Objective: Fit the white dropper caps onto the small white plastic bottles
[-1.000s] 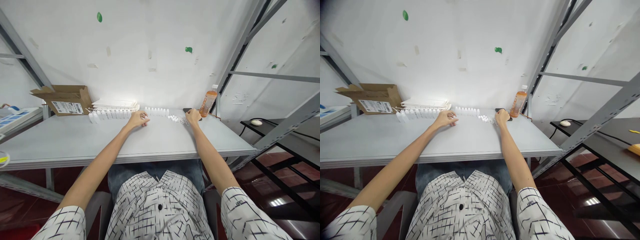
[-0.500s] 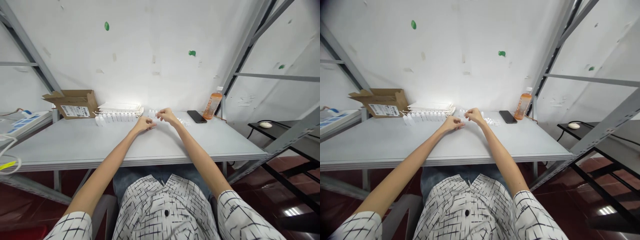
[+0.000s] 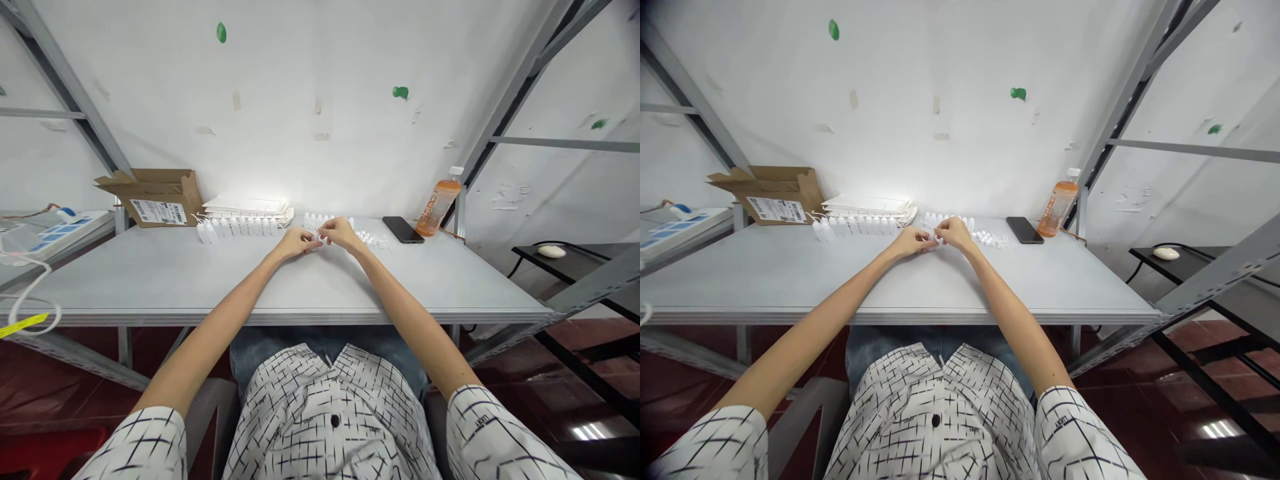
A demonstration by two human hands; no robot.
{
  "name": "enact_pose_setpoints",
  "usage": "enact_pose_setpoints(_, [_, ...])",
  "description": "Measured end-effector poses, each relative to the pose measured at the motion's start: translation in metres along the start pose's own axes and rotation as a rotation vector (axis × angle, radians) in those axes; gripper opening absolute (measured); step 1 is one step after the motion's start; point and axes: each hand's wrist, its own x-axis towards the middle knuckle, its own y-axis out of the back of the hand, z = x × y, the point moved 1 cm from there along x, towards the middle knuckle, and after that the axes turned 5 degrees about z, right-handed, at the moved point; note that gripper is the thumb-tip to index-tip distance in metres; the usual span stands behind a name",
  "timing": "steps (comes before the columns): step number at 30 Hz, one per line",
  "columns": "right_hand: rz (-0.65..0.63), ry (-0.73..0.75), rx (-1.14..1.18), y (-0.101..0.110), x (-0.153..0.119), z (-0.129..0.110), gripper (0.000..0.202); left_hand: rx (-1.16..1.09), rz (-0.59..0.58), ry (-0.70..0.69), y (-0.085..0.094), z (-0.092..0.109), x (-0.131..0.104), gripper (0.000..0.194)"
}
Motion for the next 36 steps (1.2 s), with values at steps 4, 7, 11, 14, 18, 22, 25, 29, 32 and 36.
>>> enact_pose_setpoints(4, [0.005,-0.053,0.101,0.004,-0.003,0.001,0.012,0.045,0.007,-0.024,-0.002,0.003,-0.001,0.044])
enact_pose_setpoints(7, [-0.029,-0.124,0.239,0.007,-0.007,0.000,0.010,0.076,0.011,-0.032,-0.003,0.005,-0.001,0.042])
enact_pose_setpoints(11, [-0.124,-0.142,0.359,0.011,-0.009,-0.001,0.013,0.105,0.024,-0.048,-0.003,0.005,0.001,0.035])
enact_pose_setpoints(14, [-0.142,-0.133,0.404,0.014,-0.009,-0.001,0.009,0.110,0.062,-0.076,-0.002,0.006,0.000,0.036])
enact_pose_setpoints(18, [-0.178,-0.112,0.426,0.017,-0.011,-0.002,0.003,0.073,0.071,-0.031,-0.001,0.007,-0.002,0.036])
enact_pose_setpoints(22, [-0.178,-0.094,0.407,0.016,-0.010,0.001,0.007,0.096,0.116,-0.078,-0.001,0.007,0.000,0.033])
enact_pose_setpoints(25, [-0.167,-0.092,0.372,0.014,-0.008,0.005,0.009,0.170,0.173,-0.157,-0.001,0.005,0.003,0.033])
enact_pose_setpoints(29, [-0.167,-0.082,0.362,0.015,-0.006,0.009,0.009,0.194,0.172,-0.165,-0.001,0.003,0.003,0.033])
enact_pose_setpoints(32, [-0.178,-0.073,0.356,0.016,-0.007,0.009,0.007,0.203,0.165,-0.159,-0.001,0.003,0.002,0.032])
enact_pose_setpoints(36, [-0.204,-0.069,0.328,0.017,-0.011,0.007,0.005,0.222,0.160,-0.160,-0.001,0.004,0.002,0.030])
